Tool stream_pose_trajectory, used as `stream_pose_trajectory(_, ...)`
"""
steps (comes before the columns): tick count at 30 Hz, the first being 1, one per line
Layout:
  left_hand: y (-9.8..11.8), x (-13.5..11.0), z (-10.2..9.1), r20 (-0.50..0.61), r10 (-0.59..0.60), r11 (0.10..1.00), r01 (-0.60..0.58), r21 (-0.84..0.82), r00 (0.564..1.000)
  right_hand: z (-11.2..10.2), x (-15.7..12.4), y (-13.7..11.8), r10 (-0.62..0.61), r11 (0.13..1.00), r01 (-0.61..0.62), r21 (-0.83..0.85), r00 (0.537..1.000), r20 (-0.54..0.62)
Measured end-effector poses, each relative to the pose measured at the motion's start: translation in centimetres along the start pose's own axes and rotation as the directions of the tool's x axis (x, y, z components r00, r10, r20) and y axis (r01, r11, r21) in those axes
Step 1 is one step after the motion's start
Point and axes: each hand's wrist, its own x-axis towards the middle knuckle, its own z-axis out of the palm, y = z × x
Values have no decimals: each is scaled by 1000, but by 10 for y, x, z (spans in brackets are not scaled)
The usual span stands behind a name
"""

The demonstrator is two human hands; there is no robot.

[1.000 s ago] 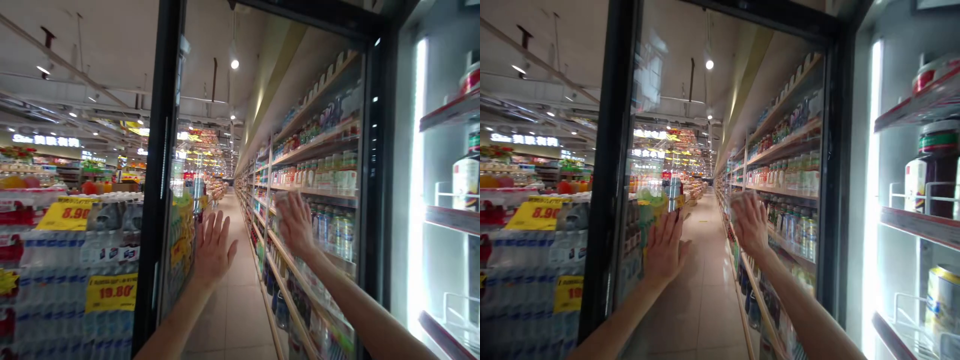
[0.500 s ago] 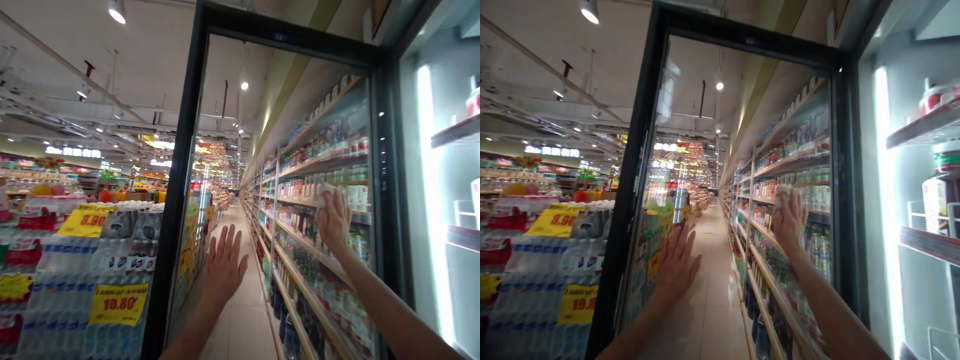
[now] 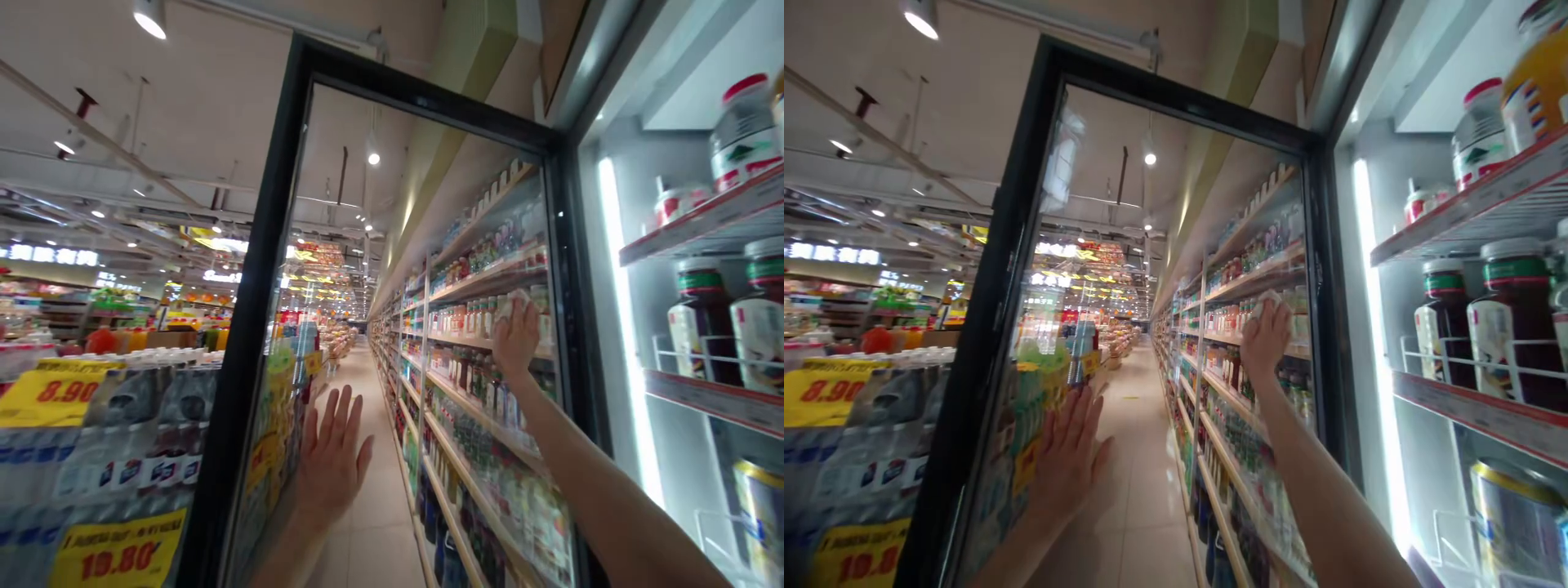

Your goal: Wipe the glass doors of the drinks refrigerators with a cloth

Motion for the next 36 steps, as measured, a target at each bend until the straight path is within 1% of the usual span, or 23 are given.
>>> stream_pose_trajectory(1,0,0,0,0,-2,1000,2,3,1000,0,0,-3,-25,1000,25,8,1000,13)
stream_pose_trajectory(3,1,0,0,6,0,1000,0,16,1000,0,-7,-17,-270,962,263,69,953,133)
stream_pose_trajectory(5,1,0,-1,16,2,1000,-2,31,1000,-1,-13,-29,-555,832,528,173,795,246)
stream_pose_trajectory(6,1,0,-2,19,3,999,-4,37,1000,-1,-13,-32,-608,794,577,193,750,259)
stream_pose_trajectory(7,1,0,-3,23,1,999,-2,40,1000,0,-9,-33,-574,819,548,173,783,241)
stream_pose_trajectory(9,2,1,-5,26,-8,999,7,40,1000,4,2,-34,-271,962,264,68,955,123)
stream_pose_trajectory(11,4,1,-6,34,-21,999,20,34,999,10,11,-41,-47,999,46,25,998,42)
stream_pose_trajectory(12,5,2,-6,41,-29,999,28,28,999,12,12,-48,-86,996,84,34,994,61)
stream_pose_trajectory(13,6,2,-6,48,-38,999,37,22,998,14,10,-58,-222,974,215,65,968,116)
stream_pose_trajectory(15,6,2,-8,56,-42,999,41,5,998,15,4,-79,-581,814,551,184,781,230)
stream_pose_trajectory(16,5,1,-9,62,-30,999,31,-10,998,15,2,-88,-682,731,642,231,686,252)
stream_pose_trajectory(17,1,1,-12,72,-9,1000,11,-27,997,15,3,-95,-708,706,665,244,657,258)
stream_pose_trajectory(18,-3,0,-14,82,10,999,-6,-41,997,16,5,-100,-663,749,625,222,704,255)
stream_pose_trajectory(20,-17,-3,-21,83,-5,999,7,-33,997,17,12,-106,-404,914,388,117,891,205)
stream_pose_trajectory(22,-33,-6,-28,57,-69,998,69,10,996,18,11,-112,-230,973,223,63,959,163)
stream_pose_trajectory(24,-47,-11,-34,33,-95,995,94,39,995,15,-1,-123,-376,926,360,113,908,185)
stream_pose_trajectory(27,-57,-17,-37,31,-50,999,50,5,998,11,-15,-144,-754,656,700,282,620,216)
stream_pose_trajectory(28,-58,-18,-37,13,-39,999,39,-21,999,11,-12,-151,-781,624,721,302,586,216)
stream_pose_trajectory(29,-58,-19,-38,-13,-28,998,28,-53,1000,13,-5,-158,-749,661,690,294,624,221)
stream_pose_trajectory(31,-57,-19,-40,-65,-14,991,5,-131,998,17,16,-174,-545,836,501,223,805,236)
stream_pose_trajectory(32,-57,-19,-43,-82,-15,986,2,-167,997,18,24,-183,-442,894,403,194,863,244)
stream_pose_trajectory(34,-57,-19,-51,-78,-47,973,28,-230,996,17,20,-202,-412,908,364,209,868,278)
stream_pose_trajectory(36,-57,-21,-62,-59,-86,958,66,-278,995,7,-16,-216,-593,801,508,317,744,308)
